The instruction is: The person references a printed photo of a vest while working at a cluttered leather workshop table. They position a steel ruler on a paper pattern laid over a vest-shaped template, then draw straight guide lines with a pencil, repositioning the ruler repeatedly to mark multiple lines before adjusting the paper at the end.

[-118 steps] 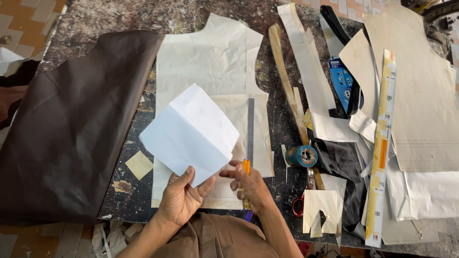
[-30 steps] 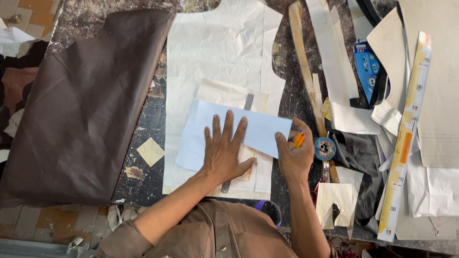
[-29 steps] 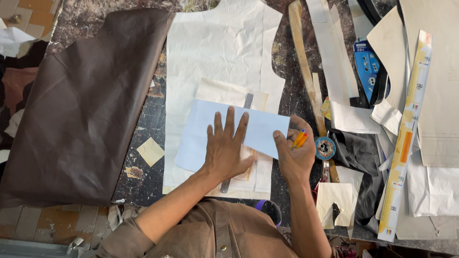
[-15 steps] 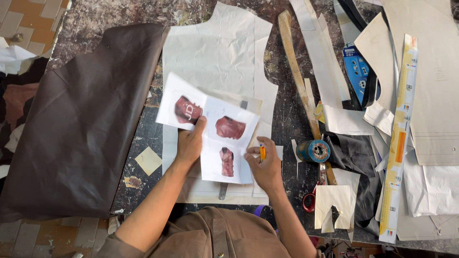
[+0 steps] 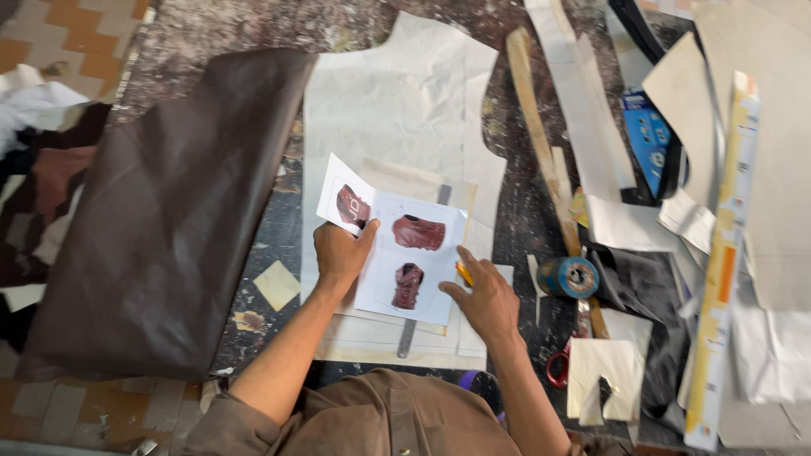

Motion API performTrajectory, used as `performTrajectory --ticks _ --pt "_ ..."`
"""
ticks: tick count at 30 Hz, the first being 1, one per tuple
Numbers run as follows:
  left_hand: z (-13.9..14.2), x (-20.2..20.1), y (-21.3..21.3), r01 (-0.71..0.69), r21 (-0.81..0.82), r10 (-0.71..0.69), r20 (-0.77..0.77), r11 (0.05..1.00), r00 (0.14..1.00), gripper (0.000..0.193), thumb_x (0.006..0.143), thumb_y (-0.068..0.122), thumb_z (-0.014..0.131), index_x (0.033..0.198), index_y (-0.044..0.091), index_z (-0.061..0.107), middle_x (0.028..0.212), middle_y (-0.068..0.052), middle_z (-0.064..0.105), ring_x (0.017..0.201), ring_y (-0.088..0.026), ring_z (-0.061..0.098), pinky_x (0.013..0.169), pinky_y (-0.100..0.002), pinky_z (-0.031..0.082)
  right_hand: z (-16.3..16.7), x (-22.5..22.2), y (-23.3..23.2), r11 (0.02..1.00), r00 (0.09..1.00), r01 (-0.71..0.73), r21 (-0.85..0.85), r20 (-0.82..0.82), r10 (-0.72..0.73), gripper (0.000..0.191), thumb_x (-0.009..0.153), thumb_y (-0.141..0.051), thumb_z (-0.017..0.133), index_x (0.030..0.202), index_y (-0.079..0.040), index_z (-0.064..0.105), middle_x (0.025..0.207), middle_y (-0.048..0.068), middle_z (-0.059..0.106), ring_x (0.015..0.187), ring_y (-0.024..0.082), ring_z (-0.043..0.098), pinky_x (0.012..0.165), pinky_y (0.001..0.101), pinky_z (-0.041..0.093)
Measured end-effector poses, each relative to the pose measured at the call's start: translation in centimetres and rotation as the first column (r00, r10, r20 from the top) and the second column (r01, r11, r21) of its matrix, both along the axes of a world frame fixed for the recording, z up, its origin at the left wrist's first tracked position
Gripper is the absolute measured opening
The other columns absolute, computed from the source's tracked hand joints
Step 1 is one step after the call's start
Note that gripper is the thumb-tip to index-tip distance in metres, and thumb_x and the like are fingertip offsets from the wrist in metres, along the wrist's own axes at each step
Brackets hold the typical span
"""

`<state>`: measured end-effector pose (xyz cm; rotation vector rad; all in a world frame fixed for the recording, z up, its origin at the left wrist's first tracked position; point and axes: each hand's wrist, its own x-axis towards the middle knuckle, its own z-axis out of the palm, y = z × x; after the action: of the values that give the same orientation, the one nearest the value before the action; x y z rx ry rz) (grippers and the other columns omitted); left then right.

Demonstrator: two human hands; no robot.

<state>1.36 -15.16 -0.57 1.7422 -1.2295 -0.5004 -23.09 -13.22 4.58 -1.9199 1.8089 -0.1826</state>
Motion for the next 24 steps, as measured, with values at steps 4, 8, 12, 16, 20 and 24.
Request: performTrajectory --ticks 4,8,12,16,20,24 --pt "0.1 3.4 -0.5 -0.213 0.008 0.212 -0.107 0.977 0.971 0.025 0.081 0.015 0.084 0.094 -0.001 0.07 0.086 -0.013 0.076 0.074 -0.023 0.074 0.068 -0.038 0.057 0.2 0.4 -0.7 0.999 1.0 0.01 0.053 -0.021 -0.009 0.079 0.077 -0.044 0.082 0.146 -0.02 0.054 0.098 0.007 0.068 0.089 0.024 0.07 0.074 0.0411 0.056" --pt "-0.3 6.3 -0.6 -0.175 -0.043 0.136 -0.455 0.984 0.88 0.039 0.081 0.006 0.079 0.115 -0.003 0.061 0.1 -0.012 0.076 0.079 -0.014 0.072 0.066 -0.03 0.058 -0.4 0.3 -0.7 1.0 0.999 0.011 0.006 0.035 -0.011 0.078 0.075 -0.04 0.085 0.144 -0.017 0.057 0.095 0.01 0.068 0.085 0.025 0.07 0.075 0.0407 0.056" --pt "-0.4 6.7 -0.6 -0.12 0.124 0.163 -0.446 0.985 0.88 0.039 0.084 0.004 0.077 0.12 -0.003 0.065 0.098 -0.009 0.076 0.073 -0.013 0.068 0.061 -0.028 0.056 -1.5 -0.3 -0.9 0.998 0.993 0.0 -0.06 0.121 0.007 0.077 0.073 -0.033 0.086 0.142 -0.013 0.059 0.098 0.012 0.069 0.087 0.027 0.069 0.079 0.0411 0.055" --pt "0.2 5.8 -0.7 -0.063 0.069 0.08 -0.282 0.996 0.956 0.037 0.086 0.007 0.077 0.121 -0.002 0.069 0.099 -0.009 0.078 0.079 -0.011 0.072 0.068 -0.027 0.058 -2.2 -1.4 -0.9 0.997 0.982 0.002 -0.082 0.186 0.014 0.076 0.073 -0.029 0.086 0.142 -0.008 0.059 0.102 0.015 0.071 0.09 0.029 0.069 0.082 0.041 0.055" --pt "1.2 4.8 -0.6 -0.066 0.229 0.093 -0.109 0.971 0.99 0.038 0.085 0.011 0.077 0.121 0.002 0.073 0.093 -0.011 0.078 0.074 -0.016 0.073 0.069 -0.03 0.057 -2.4 -2.7 -0.6 0.997 0.985 0.049 -0.061 0.171 -0.038 0.077 0.072 -0.029 0.087 0.14 -0.007 0.059 0.105 0.016 0.069 0.093 0.027 0.069 0.082 0.0406 0.055" --pt "1.5 4.0 -0.6 -0.042 0.171 0.061 -0.108 0.984 0.992 0.04 0.083 0.012 0.078 0.121 0.0 0.072 0.096 -0.011 0.077 0.076 -0.018 0.074 0.068 -0.031 0.057 -2.5 -3.5 -0.5 0.995 0.981 0.05 -0.091 0.192 -0.032 0.075 0.073 -0.028 0.087 0.14 -0.008 0.06 0.1 0.014 0.068 0.089 0.026 0.067 0.081 0.0405 0.054"
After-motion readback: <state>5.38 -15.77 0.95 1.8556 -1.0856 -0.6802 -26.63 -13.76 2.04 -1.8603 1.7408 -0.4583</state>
